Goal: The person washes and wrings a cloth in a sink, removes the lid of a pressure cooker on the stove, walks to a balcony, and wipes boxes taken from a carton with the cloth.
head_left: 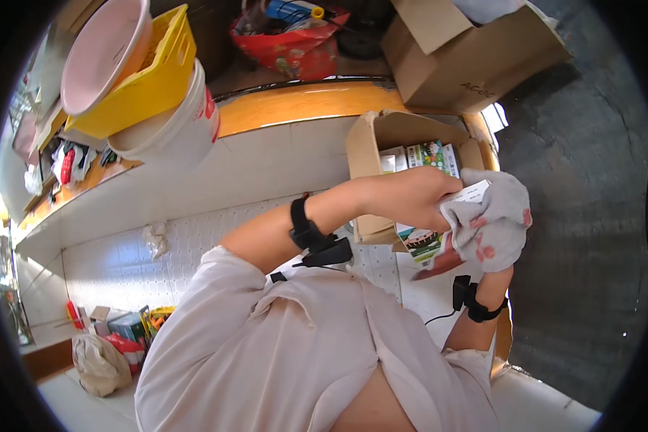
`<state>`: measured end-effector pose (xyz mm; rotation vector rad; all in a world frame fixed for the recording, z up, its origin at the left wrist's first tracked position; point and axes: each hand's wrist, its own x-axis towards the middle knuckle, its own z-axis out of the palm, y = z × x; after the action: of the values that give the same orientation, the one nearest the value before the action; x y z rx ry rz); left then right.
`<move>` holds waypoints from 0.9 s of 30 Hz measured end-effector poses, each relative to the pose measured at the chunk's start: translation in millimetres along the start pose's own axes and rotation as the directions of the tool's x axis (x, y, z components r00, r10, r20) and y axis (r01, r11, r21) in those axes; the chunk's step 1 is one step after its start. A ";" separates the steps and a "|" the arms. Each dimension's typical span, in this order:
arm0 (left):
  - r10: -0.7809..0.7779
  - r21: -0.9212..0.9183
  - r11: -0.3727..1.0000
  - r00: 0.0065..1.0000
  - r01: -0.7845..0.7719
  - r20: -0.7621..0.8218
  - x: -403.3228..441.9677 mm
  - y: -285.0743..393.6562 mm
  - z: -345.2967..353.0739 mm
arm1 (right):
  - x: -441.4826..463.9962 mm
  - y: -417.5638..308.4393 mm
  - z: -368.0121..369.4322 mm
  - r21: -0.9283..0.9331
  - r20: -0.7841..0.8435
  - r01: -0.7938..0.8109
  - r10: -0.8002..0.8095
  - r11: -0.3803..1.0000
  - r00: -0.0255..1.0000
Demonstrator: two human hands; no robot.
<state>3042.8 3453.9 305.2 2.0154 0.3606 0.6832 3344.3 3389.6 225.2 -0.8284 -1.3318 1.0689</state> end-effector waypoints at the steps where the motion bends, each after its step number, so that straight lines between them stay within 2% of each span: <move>1: 0.029 0.056 0.998 0.999 -0.028 -0.021 -0.8 -4.9 -0.3 | 1.2 -0.3 7.6 -0.046 -0.006 -0.032 0.032 0.998 0.999; 2: 0.062 0.115 0.992 0.997 -0.057 -0.039 -2.0 -10.0 -1.1 | 2.7 0.4 13.5 -0.078 -0.008 -0.051 0.050 0.996 0.999; 4: 0.042 0.114 0.993 0.999 -0.039 -0.028 -6.6 -7.8 -7.4 | 3.2 -3.6 20.2 -0.129 -0.013 -0.075 0.074 0.989 0.997; 6: 0.004 0.070 0.998 1.000 -0.005 0.015 -13.9 1.2 -4.3 | -3.5 -12.4 19.1 -0.159 -0.025 -0.093 0.090 0.983 0.996; 7: 0.004 -0.023 1.000 1.000 -0.004 -0.007 -18.6 5.6 -3.1 | -8.3 -18.3 16.4 -0.173 -0.032 -0.101 0.097 0.980 0.995; 11: -0.001 -0.070 0.998 1.000 0.002 0.015 -37.2 14.6 -5.1 | -13.8 -36.0 14.2 -0.209 -0.076 -0.097 0.083 0.973 0.994; 13: -0.023 -0.182 0.983 0.998 0.013 -0.053 -48.0 3.3 -9.5 | -1.4 -33.6 22.0 -0.206 -0.111 -0.067 0.044 0.976 0.993; 14: -0.022 -0.180 0.984 0.998 0.010 -0.062 -52.3 -2.3 -13.2 | 8.6 -30.5 28.5 -0.200 -0.130 -0.045 0.019 0.979 0.991; 15: -0.145 -0.402 0.912 0.982 0.086 -0.120 -56.6 -8.3 -17.0 | 17.7 -29.0 36.3 -0.193 -0.155 -0.017 -0.014 0.981 0.988; 16: -0.275 -0.605 0.785 0.950 0.135 -0.144 -61.1 -14.1 -21.0 | 30.9 -24.7 45.8 -0.185 -0.193 0.026 -0.062 0.982 0.979; 18: -0.334 -0.757 0.648 0.926 0.088 -0.178 -76.0 -23.6 -30.0 | 45.6 -25.5 59.0 -0.153 -0.258 0.093 -0.130 0.984 0.957; 20: -0.368 -0.834 0.535 0.853 -0.132 -0.371 -89.1 -26.4 -38.6 | 55.4 -27.9 80.6 -0.112 -0.325 0.193 -0.220 0.975 0.920; 22: -0.476 -0.917 0.318 0.796 -0.241 -0.374 -97.3 -20.6 -48.0 | 60.1 -26.0 115.3 -0.078 -0.358 0.291 -0.299 0.953 0.884; 24: -0.454 -0.810 0.453 0.685 -0.373 -0.570 -80.6 -28.6 -35.7 | 61.1 -10.6 163.8 -0.078 -0.363 0.352 -0.355 0.933 0.861; 25: -0.551 -0.797 0.368 0.578 -0.479 -0.602 -74.0 -29.5 -23.6 | 63.7 5.3 192.3 -0.092 -0.337 0.344 -0.354 0.934 0.872; 26: -0.551 -0.793 0.368 0.573 -0.486 -0.607 -76.0 -30.9 -20.4 | 65.9 18.2 214.3 -0.097 -0.299 0.325 -0.339 0.941 0.892; 27: -0.511 -0.729 0.477 0.520 -0.490 -0.684 -78.7 -28.6 -22.5 | 70.0 28.7 228.3 -0.083 -0.247 0.285 -0.297 0.955 0.922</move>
<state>2966.9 3444.3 264.4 0.4534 0.4454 1.5063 3109.9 3439.9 244.4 -0.7467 -1.2156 0.6742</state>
